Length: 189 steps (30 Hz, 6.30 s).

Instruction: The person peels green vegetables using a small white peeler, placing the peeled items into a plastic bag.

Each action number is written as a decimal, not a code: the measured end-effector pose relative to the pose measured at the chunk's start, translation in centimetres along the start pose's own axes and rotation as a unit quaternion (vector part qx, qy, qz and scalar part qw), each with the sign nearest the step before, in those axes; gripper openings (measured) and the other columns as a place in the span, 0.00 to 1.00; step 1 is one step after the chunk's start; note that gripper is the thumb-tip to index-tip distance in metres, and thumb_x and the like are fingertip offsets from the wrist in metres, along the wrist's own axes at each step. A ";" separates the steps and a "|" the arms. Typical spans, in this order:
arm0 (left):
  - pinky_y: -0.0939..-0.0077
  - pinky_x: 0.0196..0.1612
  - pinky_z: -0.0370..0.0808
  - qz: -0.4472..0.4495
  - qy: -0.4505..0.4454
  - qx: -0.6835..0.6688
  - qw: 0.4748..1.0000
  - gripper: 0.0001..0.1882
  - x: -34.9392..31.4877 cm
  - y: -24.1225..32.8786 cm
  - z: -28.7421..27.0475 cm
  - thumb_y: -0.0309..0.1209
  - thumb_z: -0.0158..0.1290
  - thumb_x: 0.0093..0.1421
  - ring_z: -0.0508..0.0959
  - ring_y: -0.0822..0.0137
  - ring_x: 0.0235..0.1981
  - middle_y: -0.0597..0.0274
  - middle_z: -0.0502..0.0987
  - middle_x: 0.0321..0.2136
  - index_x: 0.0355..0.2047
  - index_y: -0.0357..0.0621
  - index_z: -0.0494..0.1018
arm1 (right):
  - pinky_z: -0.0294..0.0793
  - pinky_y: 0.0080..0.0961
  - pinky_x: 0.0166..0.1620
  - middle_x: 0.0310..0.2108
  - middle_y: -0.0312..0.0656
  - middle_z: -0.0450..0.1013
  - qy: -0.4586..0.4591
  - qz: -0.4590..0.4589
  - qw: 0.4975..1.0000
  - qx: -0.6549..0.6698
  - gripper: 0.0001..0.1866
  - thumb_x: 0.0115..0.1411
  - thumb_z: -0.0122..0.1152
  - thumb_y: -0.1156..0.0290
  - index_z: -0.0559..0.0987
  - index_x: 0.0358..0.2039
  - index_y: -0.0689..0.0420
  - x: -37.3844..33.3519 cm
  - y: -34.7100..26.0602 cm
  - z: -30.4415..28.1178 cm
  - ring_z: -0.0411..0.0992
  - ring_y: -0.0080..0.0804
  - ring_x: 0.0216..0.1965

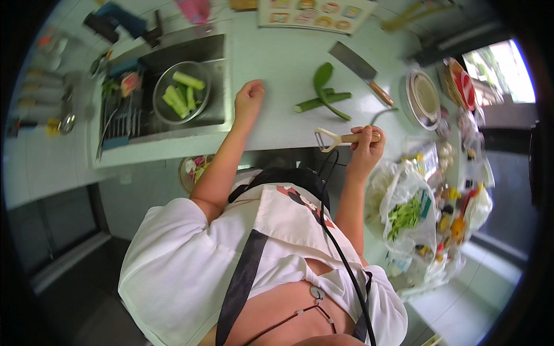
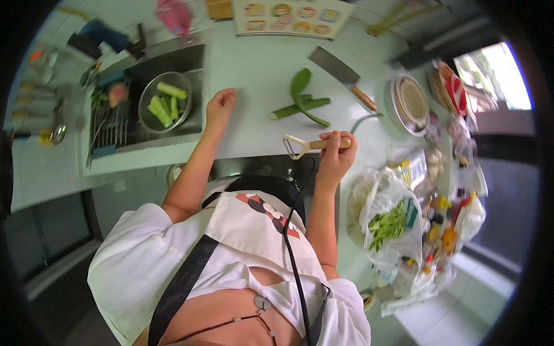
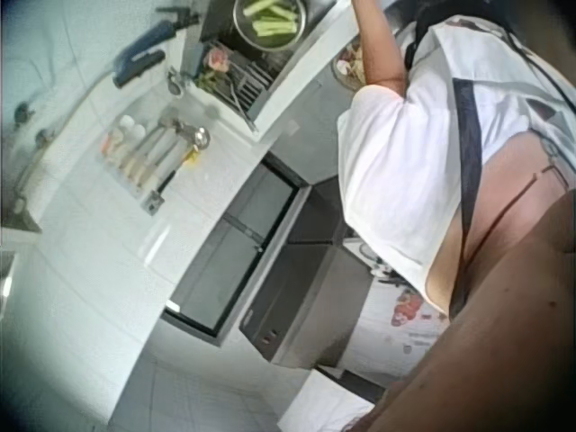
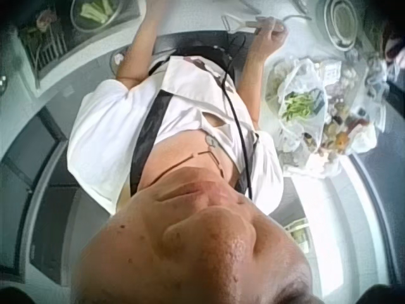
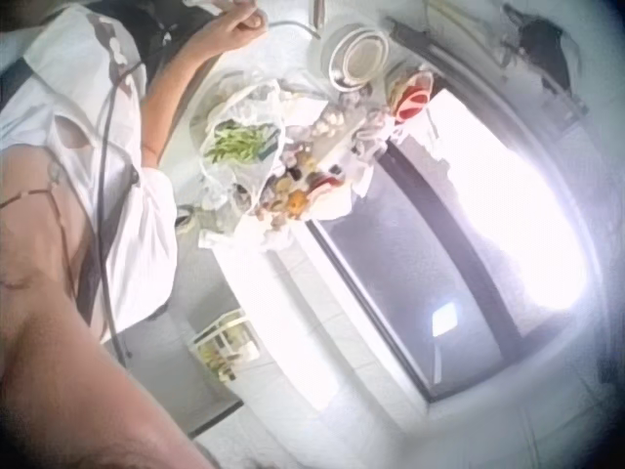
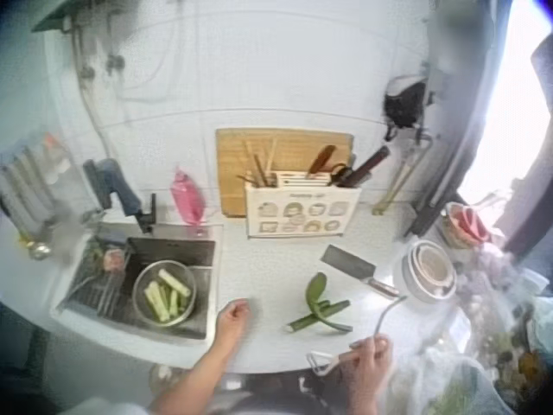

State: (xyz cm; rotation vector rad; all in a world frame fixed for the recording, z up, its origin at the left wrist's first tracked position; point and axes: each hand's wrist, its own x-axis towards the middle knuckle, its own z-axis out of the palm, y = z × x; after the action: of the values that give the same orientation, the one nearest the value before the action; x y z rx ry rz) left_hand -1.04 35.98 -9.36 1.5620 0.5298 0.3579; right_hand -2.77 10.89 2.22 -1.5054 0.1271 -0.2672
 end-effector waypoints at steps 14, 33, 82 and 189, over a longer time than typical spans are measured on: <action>0.65 0.36 0.71 0.336 -0.221 0.473 0.784 0.10 2.4 2.5 18.3 0.22 0.47 0.46 0.71 0.56 0.34 0.56 0.73 0.32 0.30 0.44 0.72 | 0.58 0.11 0.19 0.22 0.39 0.71 0.246 -0.051 0.966 -0.063 0.09 0.57 0.51 0.66 0.65 0.31 0.56 -3.2 -3.2 -10.2 0.61 0.15 0.17; 0.66 0.35 0.71 0.283 -0.219 0.460 0.813 0.17 2.2 2.5 20.8 0.25 0.49 0.46 0.74 0.57 0.30 0.53 0.71 0.33 0.39 0.41 0.67 | 0.61 0.11 0.21 0.23 0.40 0.70 0.356 -0.124 0.926 -0.037 0.10 0.56 0.53 0.66 0.65 0.33 0.56 -4.4 -6.6 -17.3 0.66 0.18 0.21; 0.74 0.37 0.75 -0.579 -0.569 -0.179 0.557 0.18 -26.1 12.0 30.1 0.20 0.51 0.47 0.72 0.63 0.35 0.50 0.67 0.37 0.39 0.30 0.59 | 0.60 0.13 0.22 0.16 0.37 0.66 0.401 -0.138 0.903 0.066 0.08 0.57 0.46 0.66 0.66 0.29 0.59 -3.9 -8.7 -28.6 0.61 0.18 0.17; 0.78 0.36 0.75 -0.561 -0.625 -0.127 0.528 0.11 -25.0 10.2 33.0 0.20 0.52 0.48 0.73 0.69 0.30 0.59 0.71 0.31 0.32 0.41 0.64 | 0.57 0.12 0.21 0.17 0.35 0.65 0.462 -0.133 0.877 0.009 0.09 0.57 0.49 0.65 0.66 0.28 0.58 0.8 -3.8 -34.9 0.60 0.17 0.17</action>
State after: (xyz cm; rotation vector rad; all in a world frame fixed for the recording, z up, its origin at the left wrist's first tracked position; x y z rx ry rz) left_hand -3.31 -5.33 0.92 0.5591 0.1717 -1.5548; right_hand -10.96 -23.21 3.79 -1.2595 0.6779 -1.2009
